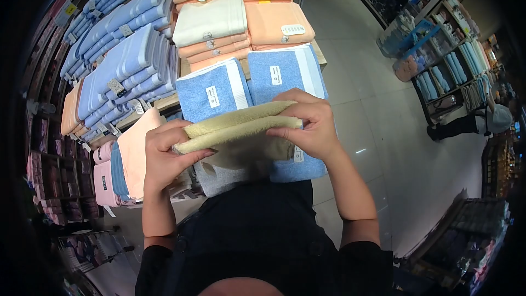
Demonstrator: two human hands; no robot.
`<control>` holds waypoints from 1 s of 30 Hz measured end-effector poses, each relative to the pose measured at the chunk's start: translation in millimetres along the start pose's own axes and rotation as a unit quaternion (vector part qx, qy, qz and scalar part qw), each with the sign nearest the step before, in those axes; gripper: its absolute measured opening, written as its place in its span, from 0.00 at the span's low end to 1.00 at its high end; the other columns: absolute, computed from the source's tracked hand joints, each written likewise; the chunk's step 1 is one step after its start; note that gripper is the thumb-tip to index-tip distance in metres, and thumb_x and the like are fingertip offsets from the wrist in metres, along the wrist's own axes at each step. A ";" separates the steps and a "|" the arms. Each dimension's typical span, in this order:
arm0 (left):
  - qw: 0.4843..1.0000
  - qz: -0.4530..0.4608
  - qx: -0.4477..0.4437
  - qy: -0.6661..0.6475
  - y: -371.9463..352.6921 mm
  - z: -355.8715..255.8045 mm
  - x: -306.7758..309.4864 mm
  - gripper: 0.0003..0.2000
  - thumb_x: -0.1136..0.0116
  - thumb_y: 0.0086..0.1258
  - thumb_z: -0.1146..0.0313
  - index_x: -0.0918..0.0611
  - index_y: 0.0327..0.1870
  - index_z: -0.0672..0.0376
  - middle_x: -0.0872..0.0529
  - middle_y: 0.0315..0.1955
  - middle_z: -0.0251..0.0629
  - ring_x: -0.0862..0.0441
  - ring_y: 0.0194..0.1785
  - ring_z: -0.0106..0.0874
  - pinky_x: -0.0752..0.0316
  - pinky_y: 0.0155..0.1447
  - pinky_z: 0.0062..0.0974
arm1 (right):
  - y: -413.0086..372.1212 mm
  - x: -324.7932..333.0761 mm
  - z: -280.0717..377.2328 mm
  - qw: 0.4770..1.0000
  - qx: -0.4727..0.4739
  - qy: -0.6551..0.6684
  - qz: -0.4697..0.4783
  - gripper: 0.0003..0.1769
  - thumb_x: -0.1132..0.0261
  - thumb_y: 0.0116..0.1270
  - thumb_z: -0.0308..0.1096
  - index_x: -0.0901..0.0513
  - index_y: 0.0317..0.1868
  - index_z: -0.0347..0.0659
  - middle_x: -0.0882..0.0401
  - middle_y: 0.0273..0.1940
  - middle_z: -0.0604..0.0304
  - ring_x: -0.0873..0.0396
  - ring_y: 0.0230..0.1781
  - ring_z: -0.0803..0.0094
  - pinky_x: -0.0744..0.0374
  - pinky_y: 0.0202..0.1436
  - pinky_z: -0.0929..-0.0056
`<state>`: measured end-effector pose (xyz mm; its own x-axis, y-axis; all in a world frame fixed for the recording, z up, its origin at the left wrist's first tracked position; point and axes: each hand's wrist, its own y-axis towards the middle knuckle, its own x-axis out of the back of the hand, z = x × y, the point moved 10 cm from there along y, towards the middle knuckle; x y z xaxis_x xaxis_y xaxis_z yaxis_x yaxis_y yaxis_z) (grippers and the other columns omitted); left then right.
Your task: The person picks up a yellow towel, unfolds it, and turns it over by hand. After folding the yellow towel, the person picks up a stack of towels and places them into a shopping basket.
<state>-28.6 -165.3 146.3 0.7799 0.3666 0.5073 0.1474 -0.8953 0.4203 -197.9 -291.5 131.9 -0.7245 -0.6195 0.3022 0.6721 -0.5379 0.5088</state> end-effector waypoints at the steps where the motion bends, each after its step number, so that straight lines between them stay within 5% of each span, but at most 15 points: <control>1: 1.000 -0.008 0.003 0.014 -0.6 -1.2 1.4 0.11 0.26 0.43 0.74 0.20 0.20 0.64 0.17 0.28 0.41 0.19 0.30 0.32 0.27 0.35 0.24 | -0.9 0.1 0.2 1.000 -0.016 0.015 -0.007 0.11 0.25 0.40 0.25 0.16 0.27 0.32 0.18 0.37 0.51 0.20 0.38 0.63 0.24 0.45 0.69; 4: 0.998 0.018 0.035 -0.049 -4.9 10.2 1.4 0.12 0.26 0.45 0.75 0.22 0.21 0.63 0.17 0.27 0.38 0.20 0.29 0.28 0.27 0.34 0.22 | -2.6 -1.3 -5.2 0.990 -0.091 0.104 -0.016 0.10 0.26 0.45 0.24 0.17 0.29 0.31 0.18 0.36 0.52 0.20 0.37 0.69 0.24 0.43 0.74; 6: 0.968 0.003 0.131 -0.212 -6.4 34.3 -2.7 0.14 0.27 0.47 0.76 0.23 0.29 0.62 0.18 0.27 0.35 0.20 0.30 0.25 0.27 0.35 0.21 | -8.3 -6.8 -21.5 0.958 -0.180 0.222 -0.004 0.09 0.27 0.50 0.24 0.17 0.31 0.32 0.18 0.37 0.55 0.20 0.34 0.76 0.23 0.38 0.80; 10: 0.898 -0.016 0.245 -0.366 10.3 77.5 -26.3 0.21 0.32 0.53 0.79 0.28 0.47 0.61 0.20 0.31 0.33 0.22 0.33 0.22 0.27 0.38 0.18 | 1.0 -13.6 -77.2 0.931 -0.326 0.158 0.035 0.14 0.29 0.55 0.26 0.21 0.41 0.32 0.19 0.37 0.55 0.21 0.33 0.77 0.24 0.38 0.82; 12: 0.921 -0.054 0.310 -0.230 10.2 127.6 -34.1 0.24 0.38 0.55 0.81 0.32 0.53 0.61 0.22 0.35 0.36 0.22 0.37 0.23 0.26 0.40 0.22 | 3.8 -22.6 -116.6 0.928 -0.347 0.128 0.040 0.18 0.31 0.56 0.27 0.23 0.47 0.33 0.20 0.43 0.52 0.21 0.39 0.72 0.24 0.42 0.78; 13: 0.953 -0.082 0.292 -0.014 11.9 127.7 -28.5 0.23 0.44 0.55 0.83 0.31 0.54 0.63 0.23 0.40 0.44 0.22 0.43 0.34 0.26 0.46 0.29 | 6.3 -17.2 -120.8 0.958 -0.286 -0.022 0.017 0.21 0.32 0.57 0.26 0.26 0.50 0.34 0.23 0.47 0.50 0.22 0.43 0.68 0.25 0.46 0.75; 14: 0.950 -0.145 0.186 0.202 11.4 114.8 -24.8 0.26 0.48 0.53 0.86 0.31 0.57 0.62 0.26 0.53 0.50 0.26 0.55 0.41 0.28 0.54 0.32 | 9.0 -16.6 -119.9 0.961 -0.217 -0.171 -0.006 0.23 0.32 0.57 0.26 0.28 0.53 0.34 0.26 0.51 0.47 0.24 0.47 0.65 0.27 0.50 0.71; 15: 0.940 -0.155 0.121 0.279 13.2 88.7 -34.2 0.27 0.49 0.53 0.85 0.32 0.59 0.64 0.28 0.54 0.54 0.29 0.58 0.47 0.31 0.58 0.36 | 13.6 -20.3 -108.7 0.938 -0.142 -0.315 -0.028 0.26 0.33 0.57 0.25 0.30 0.56 0.35 0.29 0.55 0.45 0.26 0.52 0.61 0.28 0.54 0.68; 16: 0.920 -0.164 0.056 0.353 13.1 62.3 -47.9 0.28 0.50 0.53 0.85 0.33 0.60 0.65 0.29 0.55 0.58 0.32 0.60 0.53 0.34 0.62 0.39 | 13.4 -30.3 -101.5 0.945 -0.116 -0.304 -0.041 0.26 0.35 0.59 0.27 0.31 0.58 0.35 0.33 0.58 0.44 0.30 0.56 0.58 0.32 0.57 0.64; 18: 0.972 -0.076 -0.022 0.220 8.5 56.6 -90.4 0.29 0.52 0.55 0.86 0.35 0.62 0.70 0.37 0.63 0.60 0.40 0.67 0.53 0.41 0.67 0.42 | 1.4 -55.6 -85.0 0.956 -0.070 -0.279 -0.060 0.27 0.39 0.63 0.31 0.34 0.61 0.35 0.40 0.64 0.43 0.39 0.64 0.53 0.40 0.64 0.56; 19: 0.992 -0.029 0.030 0.123 3.4 72.7 -109.1 0.27 0.55 0.60 0.82 0.39 0.65 0.72 0.44 0.67 0.60 0.48 0.71 0.52 0.49 0.71 0.44 | -4.4 -72.4 -85.9 0.968 -0.080 -0.235 -0.043 0.27 0.41 0.64 0.34 0.35 0.62 0.35 0.41 0.65 0.44 0.40 0.65 0.53 0.42 0.65 0.54; 21: 0.985 -0.026 0.091 0.145 -7.5 94.3 -120.1 0.26 0.58 0.65 0.77 0.40 0.66 0.71 0.45 0.67 0.59 0.50 0.72 0.51 0.52 0.72 0.44 | -12.1 -98.5 -90.8 0.984 -0.097 -0.147 -0.015 0.29 0.45 0.67 0.38 0.37 0.65 0.36 0.42 0.67 0.45 0.43 0.68 0.54 0.46 0.67 0.49; 25: 0.937 0.042 0.119 0.324 -27.8 128.7 -138.8 0.28 0.61 0.69 0.67 0.45 0.69 0.71 0.48 0.70 0.55 0.54 0.74 0.47 0.56 0.73 0.44 | -30.1 -125.6 -115.1 0.887 -0.054 -0.447 0.097 0.34 0.46 0.65 0.48 0.37 0.67 0.38 0.44 0.69 0.50 0.49 0.72 0.59 0.52 0.69 0.42; 30: 0.925 0.038 0.126 0.356 -31.7 127.5 -138.0 0.31 0.56 0.67 0.64 0.46 0.68 0.74 0.49 0.69 0.59 0.55 0.74 0.50 0.57 0.73 0.47 | -29.9 -115.0 -119.4 0.877 -0.061 -0.468 0.087 0.39 0.45 0.62 0.55 0.38 0.67 0.40 0.49 0.71 0.51 0.51 0.73 0.58 0.52 0.67 0.37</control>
<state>-63.4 -219.7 -32.9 0.2091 0.2942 0.9326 0.3161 -0.9228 0.2202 -116.4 -272.5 -14.3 -0.3793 0.0122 0.9252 0.7552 -0.5737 0.3172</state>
